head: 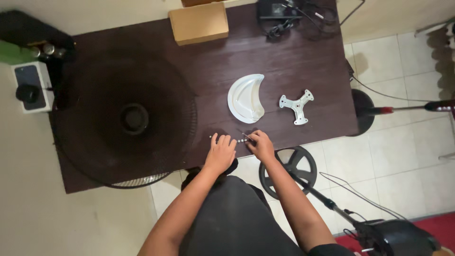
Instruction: The person uses a screwdriver to remove screws from the back of an electric fan's motor housing. They place the screws on a nearby table and then detach the rear fan cage from the motor assembly.
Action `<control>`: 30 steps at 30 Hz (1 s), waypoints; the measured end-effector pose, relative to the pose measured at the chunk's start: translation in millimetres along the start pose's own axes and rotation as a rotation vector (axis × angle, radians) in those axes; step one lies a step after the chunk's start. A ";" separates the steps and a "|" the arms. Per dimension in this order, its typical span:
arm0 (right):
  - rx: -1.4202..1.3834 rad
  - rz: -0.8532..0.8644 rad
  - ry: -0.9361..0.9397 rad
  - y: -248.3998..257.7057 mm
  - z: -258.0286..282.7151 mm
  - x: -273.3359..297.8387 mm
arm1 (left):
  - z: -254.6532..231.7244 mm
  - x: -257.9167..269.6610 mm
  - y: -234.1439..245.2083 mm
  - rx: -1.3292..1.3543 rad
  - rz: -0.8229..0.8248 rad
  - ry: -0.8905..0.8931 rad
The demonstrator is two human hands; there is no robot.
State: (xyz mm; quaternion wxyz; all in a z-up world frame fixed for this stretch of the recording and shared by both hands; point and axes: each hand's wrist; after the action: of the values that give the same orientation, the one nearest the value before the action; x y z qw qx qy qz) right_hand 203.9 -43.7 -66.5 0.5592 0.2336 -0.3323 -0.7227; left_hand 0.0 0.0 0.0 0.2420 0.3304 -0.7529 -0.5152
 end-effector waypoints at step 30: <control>-0.236 -1.253 -1.105 96.1 -13.9 359.8 | -214.9 -35.8 -60.2 0.451 0.388 -1.119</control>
State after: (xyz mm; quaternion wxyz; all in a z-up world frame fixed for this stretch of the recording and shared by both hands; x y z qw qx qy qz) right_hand 180.9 -408.2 7.7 -0.1673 -0.0723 -0.2892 -0.9398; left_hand 190.2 -120.7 18.4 -0.1749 -0.0887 -0.9017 -0.3853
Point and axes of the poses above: each hand's wrist, its own x-axis away from the middle knuckle, its own y-axis out of the back of the hand, z = x × y, and after that the axes turned 9 degrees about -z, right-handed
